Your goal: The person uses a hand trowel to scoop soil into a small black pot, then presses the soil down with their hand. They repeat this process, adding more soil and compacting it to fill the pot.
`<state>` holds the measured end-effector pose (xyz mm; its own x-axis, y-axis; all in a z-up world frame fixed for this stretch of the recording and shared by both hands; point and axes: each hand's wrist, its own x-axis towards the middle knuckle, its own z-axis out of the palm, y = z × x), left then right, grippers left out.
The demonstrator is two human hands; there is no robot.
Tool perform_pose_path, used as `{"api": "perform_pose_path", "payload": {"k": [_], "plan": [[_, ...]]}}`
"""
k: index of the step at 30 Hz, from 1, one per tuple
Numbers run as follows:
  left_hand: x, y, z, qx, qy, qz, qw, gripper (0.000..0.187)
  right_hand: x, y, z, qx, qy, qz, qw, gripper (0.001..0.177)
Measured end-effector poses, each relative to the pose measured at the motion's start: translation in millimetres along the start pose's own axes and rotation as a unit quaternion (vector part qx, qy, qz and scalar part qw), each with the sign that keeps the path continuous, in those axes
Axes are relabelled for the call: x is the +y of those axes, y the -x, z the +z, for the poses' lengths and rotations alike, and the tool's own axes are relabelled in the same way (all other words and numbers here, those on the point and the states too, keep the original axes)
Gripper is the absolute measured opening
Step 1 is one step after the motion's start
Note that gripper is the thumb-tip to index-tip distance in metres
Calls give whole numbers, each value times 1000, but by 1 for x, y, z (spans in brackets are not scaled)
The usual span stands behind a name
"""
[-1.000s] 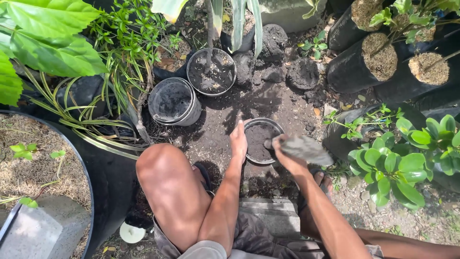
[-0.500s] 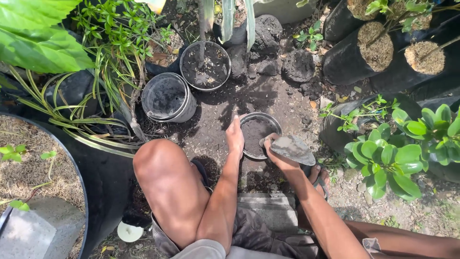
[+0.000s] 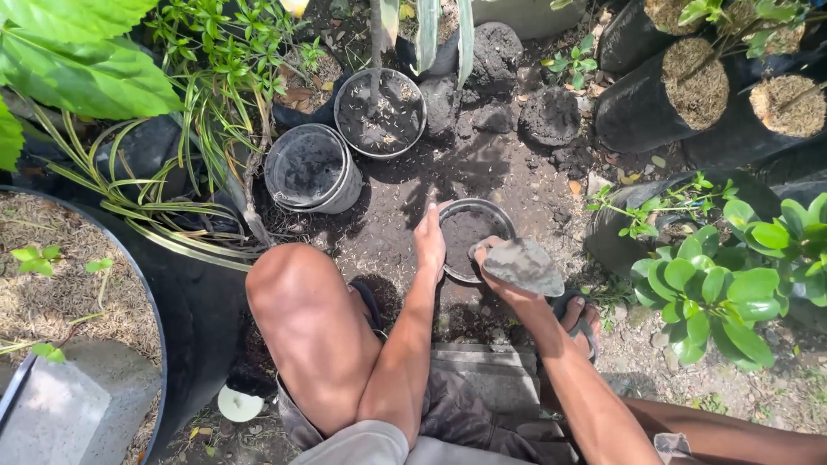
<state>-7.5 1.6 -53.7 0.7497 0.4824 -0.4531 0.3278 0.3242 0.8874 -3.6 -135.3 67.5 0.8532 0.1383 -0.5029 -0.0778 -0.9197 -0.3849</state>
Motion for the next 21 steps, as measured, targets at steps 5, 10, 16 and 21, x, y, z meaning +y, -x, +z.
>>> {"api": "perform_pose_path", "payload": {"k": [5, 10, 16, 21], "plan": [[22, 3, 6, -24, 5, 7, 1000, 44, -11, 7, 27, -31, 32, -35, 998, 36], [41, 14, 6, -41, 19, 7, 999, 44, 32, -47, 89, -81, 333, -112, 933, 28], [58, 37, 14, -43, 44, -13, 998, 34, -7, 0, -6, 80, -366, 204, 905, 50], [47, 33, 20, -17, 58, -5, 998, 32, -12, 9, 1, 245, -216, 18, 945, 30]]}}
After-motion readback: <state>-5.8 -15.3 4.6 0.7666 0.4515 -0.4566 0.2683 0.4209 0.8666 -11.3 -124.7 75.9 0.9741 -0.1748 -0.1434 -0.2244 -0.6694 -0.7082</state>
